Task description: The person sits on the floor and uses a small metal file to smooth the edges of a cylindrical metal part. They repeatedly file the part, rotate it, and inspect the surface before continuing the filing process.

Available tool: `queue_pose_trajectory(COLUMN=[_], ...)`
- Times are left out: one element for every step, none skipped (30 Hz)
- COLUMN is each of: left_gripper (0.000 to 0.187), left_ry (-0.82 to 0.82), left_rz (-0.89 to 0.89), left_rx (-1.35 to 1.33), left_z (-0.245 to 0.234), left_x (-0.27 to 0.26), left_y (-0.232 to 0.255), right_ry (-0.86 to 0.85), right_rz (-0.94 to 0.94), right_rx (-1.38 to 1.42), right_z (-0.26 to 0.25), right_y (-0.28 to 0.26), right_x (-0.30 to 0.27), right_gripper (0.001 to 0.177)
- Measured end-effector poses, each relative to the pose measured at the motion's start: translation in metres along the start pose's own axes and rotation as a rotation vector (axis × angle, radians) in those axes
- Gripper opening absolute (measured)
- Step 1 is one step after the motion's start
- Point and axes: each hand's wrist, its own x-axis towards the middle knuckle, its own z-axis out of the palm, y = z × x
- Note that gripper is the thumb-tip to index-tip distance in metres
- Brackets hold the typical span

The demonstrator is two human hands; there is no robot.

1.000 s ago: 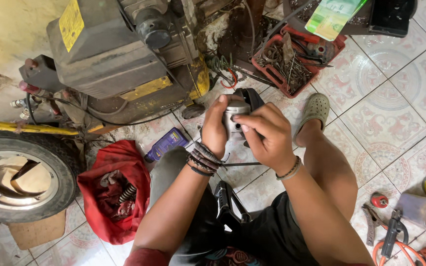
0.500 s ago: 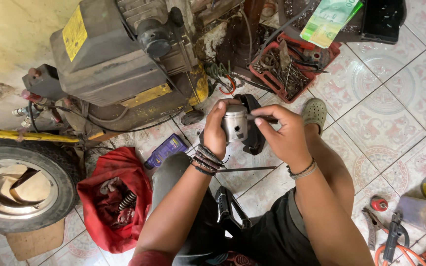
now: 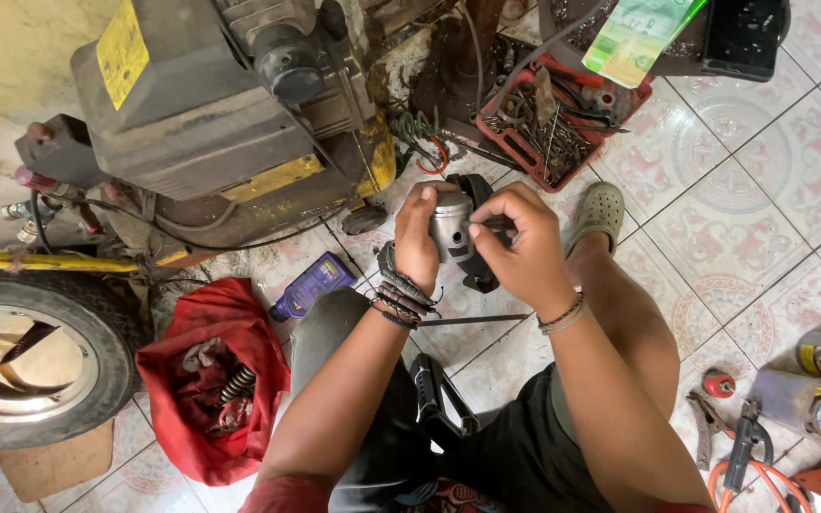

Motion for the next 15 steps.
queue_pose_trajectory(left_gripper=[0.034, 0.033, 0.032, 0.032, 0.033, 0.034, 0.034, 0.033, 0.032, 0.032, 0.032, 0.031, 0.031, 0.032, 0.032], left_ry=[0.001, 0.003, 0.005, 0.007, 0.011, 0.012, 0.012, 0.003, -0.007, -0.002, 0.014, 0.022, 0.019, 0.010, 0.002], left_rz=[0.000, 0.017, 0.034, 0.034, 0.042, 0.051, 0.052, 0.069, 0.086, 0.083, 0.085, 0.092, 0.094, 0.096, 0.099], left_rx=[-0.002, 0.010, 0.023, 0.026, 0.040, 0.050, 0.049, 0.060, 0.070, 0.073, 0.068, 0.063, 0.066, 0.066, 0.066], left_z=[0.000, -0.002, -0.004, -0.005, -0.006, -0.004, -0.004, -0.003, -0.002, -0.003, -0.003, -0.002, -0.002, -0.002, -0.001], left_x=[0.002, 0.003, 0.003, 0.003, 0.003, 0.004, 0.003, 0.002, 0.001, 0.000, -0.001, 0.000, 0.001, 0.001, 0.001], left_y=[-0.002, -0.004, -0.005, -0.003, -0.001, 0.001, -0.002, -0.007, -0.011, -0.011, -0.011, -0.011, -0.006, -0.002, 0.002], right_ry=[-0.001, -0.012, -0.023, -0.024, -0.019, -0.012, -0.012, -0.018, -0.023, -0.027, -0.031, -0.027, -0.023, -0.012, 0.000], right_rz=[0.000, -0.006, -0.011, -0.011, -0.012, -0.015, -0.016, -0.039, -0.062, -0.059, -0.066, -0.077, -0.078, -0.079, -0.079], right_rx=[-0.001, -0.008, -0.016, -0.012, -0.025, -0.043, -0.043, -0.034, -0.025, -0.022, -0.030, -0.040, -0.038, -0.046, -0.055], right_z=[0.001, 0.003, 0.006, 0.005, 0.004, 0.001, 0.004, 0.006, 0.008, 0.008, 0.007, 0.006, 0.004, 0.000, -0.004], right_y=[-0.003, -0.006, -0.009, -0.005, -0.002, 0.001, -0.002, -0.006, -0.009, -0.007, -0.006, -0.004, -0.003, -0.002, -0.001], right_x=[0.001, 0.001, 0.001, 0.001, 0.001, 0.001, 0.002, 0.002, 0.002, 0.000, -0.002, -0.001, 0.001, 0.001, 0.002], right_gripper=[0.008, 0.008, 0.008, 0.008, 0.008, 0.009, 0.009, 0.008, 0.008, 0.008, 0.009, 0.010, 0.010, 0.010, 0.010])
